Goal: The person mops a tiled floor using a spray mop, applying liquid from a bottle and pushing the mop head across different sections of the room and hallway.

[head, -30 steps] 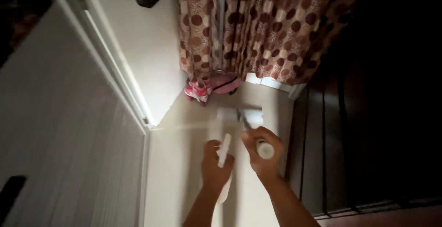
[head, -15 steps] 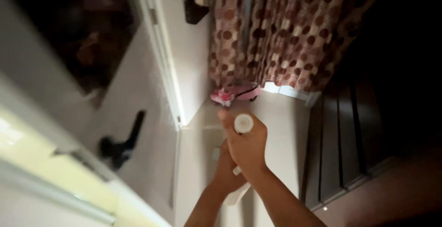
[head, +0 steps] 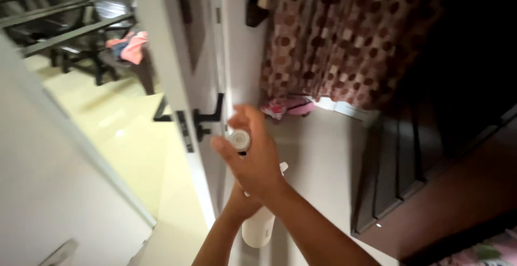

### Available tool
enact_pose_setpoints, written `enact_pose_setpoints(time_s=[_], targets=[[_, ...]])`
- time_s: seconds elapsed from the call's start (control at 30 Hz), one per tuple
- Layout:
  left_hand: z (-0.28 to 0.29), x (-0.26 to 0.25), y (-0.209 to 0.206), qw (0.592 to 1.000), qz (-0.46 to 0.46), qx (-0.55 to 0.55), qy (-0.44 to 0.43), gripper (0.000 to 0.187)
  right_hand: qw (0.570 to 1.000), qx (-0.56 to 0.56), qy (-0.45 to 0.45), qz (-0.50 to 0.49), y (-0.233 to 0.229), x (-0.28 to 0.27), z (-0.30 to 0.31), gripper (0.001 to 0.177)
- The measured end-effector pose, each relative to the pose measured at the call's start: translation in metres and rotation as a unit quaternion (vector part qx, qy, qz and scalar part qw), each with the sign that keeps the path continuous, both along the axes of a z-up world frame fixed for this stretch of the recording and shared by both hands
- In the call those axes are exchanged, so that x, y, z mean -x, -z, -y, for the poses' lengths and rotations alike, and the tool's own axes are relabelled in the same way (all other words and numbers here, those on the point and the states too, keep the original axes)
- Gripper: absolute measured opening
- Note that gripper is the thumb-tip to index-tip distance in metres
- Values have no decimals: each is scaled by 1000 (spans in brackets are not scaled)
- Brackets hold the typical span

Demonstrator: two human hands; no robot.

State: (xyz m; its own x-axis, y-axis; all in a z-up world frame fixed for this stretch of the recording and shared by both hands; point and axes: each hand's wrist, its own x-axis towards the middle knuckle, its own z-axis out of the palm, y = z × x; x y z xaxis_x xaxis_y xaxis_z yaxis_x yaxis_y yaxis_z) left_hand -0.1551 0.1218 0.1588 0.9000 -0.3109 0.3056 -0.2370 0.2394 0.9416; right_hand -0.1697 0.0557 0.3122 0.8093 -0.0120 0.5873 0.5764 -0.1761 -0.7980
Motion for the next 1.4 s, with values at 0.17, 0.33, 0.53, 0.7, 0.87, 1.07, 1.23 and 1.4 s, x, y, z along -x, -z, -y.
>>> enact_pose_setpoints(time_s=[0.17, 0.33, 0.53, 0.7, 0.87, 1.07, 1.23, 1.4], targets=[[-46, 26, 18, 998, 59, -14, -5, 45, 996, 79, -28, 24, -40, 21, -38, 62], [-88, 62, 8, 994, 96, 14, -56, 50, 989, 132, -53, 43, -70, 44, -84, 53], [-178, 72, -5, 990, 26, 48, -130, 44, 966, 226, -125, -9, -79, 47, -187, 55], [-286, 69, -24, 959, -42, -9, -280, 31, 943, 263, -173, 105, -71, 26, -296, 54], [-383, 60, -34, 935, 12, -56, -350, 22, 932, 257, -178, 182, -94, -17, -408, 65], [-463, 27, -43, 942, 0, -37, -334, 19, 919, 255, -154, 257, -134, -72, -529, 87], [-477, 11, -45, 955, 28, -22, -294, 23, 911, 258, -94, 308, -159, -103, -591, 98], [-474, 9, -58, 961, -8, -12, -276, 21, 893, 315, -5, 320, -160, -116, -596, 103]])
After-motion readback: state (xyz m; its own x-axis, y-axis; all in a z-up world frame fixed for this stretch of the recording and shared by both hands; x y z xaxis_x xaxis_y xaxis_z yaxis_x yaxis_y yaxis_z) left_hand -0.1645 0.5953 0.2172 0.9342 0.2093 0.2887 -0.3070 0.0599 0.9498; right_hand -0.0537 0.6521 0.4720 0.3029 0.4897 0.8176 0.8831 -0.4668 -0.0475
